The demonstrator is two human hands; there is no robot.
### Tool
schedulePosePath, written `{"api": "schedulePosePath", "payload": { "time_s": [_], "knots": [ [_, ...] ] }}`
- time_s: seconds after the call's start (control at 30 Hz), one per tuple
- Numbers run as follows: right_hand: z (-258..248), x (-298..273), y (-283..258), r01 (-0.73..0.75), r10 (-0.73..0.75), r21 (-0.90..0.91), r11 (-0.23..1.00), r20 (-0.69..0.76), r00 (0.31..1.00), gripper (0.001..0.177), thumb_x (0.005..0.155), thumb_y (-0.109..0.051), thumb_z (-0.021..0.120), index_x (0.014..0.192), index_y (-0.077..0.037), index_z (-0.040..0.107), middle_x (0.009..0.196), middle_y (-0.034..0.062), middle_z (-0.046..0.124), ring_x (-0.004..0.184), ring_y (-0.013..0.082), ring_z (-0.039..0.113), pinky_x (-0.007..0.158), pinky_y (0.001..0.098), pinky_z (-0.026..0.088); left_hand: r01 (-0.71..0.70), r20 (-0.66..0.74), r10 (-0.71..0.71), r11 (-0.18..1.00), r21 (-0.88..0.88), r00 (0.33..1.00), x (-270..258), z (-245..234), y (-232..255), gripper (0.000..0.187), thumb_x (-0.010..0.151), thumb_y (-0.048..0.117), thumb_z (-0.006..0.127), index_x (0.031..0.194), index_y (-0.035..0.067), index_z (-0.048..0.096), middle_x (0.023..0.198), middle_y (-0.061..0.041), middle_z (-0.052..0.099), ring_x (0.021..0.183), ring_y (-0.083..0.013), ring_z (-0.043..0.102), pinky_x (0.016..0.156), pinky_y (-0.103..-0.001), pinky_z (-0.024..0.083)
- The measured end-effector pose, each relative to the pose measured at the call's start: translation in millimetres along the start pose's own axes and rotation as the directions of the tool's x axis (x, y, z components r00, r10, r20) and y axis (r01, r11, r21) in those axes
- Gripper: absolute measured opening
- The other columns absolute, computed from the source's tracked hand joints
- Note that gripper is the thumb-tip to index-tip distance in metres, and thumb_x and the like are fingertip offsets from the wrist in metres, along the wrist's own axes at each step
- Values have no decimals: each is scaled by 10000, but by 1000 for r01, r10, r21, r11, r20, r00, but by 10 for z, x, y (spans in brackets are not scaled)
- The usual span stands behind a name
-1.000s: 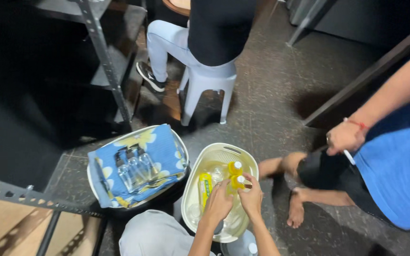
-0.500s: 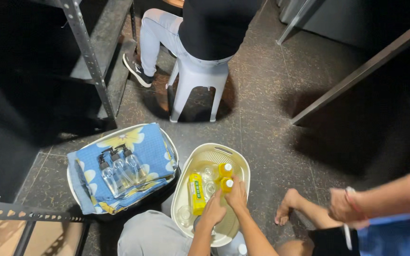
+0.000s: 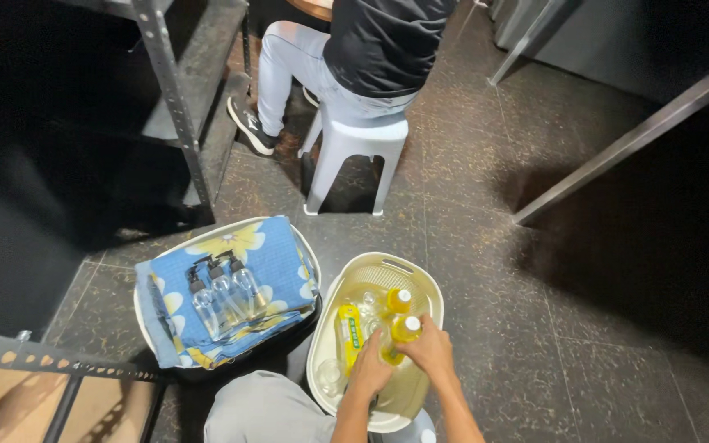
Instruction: The person places a box of tea, toilet paper rolls, yellow bottles, glass cups, and black lids onto a metal storage shelf, taking them from a basket on the floor.
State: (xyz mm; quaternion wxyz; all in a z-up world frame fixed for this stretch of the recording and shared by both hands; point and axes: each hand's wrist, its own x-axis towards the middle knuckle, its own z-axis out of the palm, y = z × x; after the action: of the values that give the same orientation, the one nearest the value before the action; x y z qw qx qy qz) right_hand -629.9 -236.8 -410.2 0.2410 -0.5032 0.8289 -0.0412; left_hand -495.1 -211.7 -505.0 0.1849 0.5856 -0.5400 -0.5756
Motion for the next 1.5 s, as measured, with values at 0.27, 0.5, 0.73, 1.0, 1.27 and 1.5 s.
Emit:
{"api": "schedulePosePath", "payload": {
  "time_s": [0.27,0.5,0.73,1.0,1.27,1.5],
  "knots": [
    [-1070,-563,-714,238,-300,317,918,163,940,666,515,-191,878,1162,-192,720,1089,-50,780,957,140,765,848,280,565,-316,-185,297,945,-82,937,-758,-805,755,869,770,52,720,1563,195,395,1598,-49,463,1486,-260,402,1192,-397,342],
    [-1278,-1107,-1569,576,-851,704,416,78,520,699,578,-169,1027,1224,-83,775,1262,33,760,1098,142,698,1002,313,565,-456,-627,263,875,-166,733,-1873,-1638,1108,708,751,640,718,1302,201,649,1258,0,760,1138,-183,713,950,-327,521],
    [-969,-1576,-2365,405,-999,914,34,27,21,776,709,-155,982,1379,18,632,1470,176,653,1401,272,576,1097,428,542,-577,-945,187,817,-1,267,-3165,-2432,1389,700,679,439,896,1291,142,728,1126,-5,867,1060,-58,735,923,-234,560],
    [-1227,-3108,-3491,586,-961,767,-262,-265,-83,676,807,-171,830,1420,-62,567,1405,99,692,1267,196,673,1088,343,517,-196,-951,263,936,292,-162,-4511,-3030,1894,724,623,341,929,1293,188,701,1195,22,823,1111,-125,780,961,-261,555],
    [-1412,-3937,-4590,489,-907,769,-411,-292,-304,519,944,-83,657,1436,-80,492,1397,85,641,1215,216,661,1049,359,538,-50,-950,294,952,300,-105,-5100,-3982,2206,695,838,304,671,1497,191,481,1210,-152,553,1183,-306,466,1001,-443,438],
    [-1456,-4211,-5058,625,-983,776,-82,42,-181,681,1016,-214,611,1583,-2,299,1419,368,540,1387,488,496,1150,558,446,47,-990,135,990,133,-44,-5184,-4324,2260,637,1026,283,632,1488,-106,429,1437,-437,466,1479,-534,358,1243,-598,276]
  ]
}}
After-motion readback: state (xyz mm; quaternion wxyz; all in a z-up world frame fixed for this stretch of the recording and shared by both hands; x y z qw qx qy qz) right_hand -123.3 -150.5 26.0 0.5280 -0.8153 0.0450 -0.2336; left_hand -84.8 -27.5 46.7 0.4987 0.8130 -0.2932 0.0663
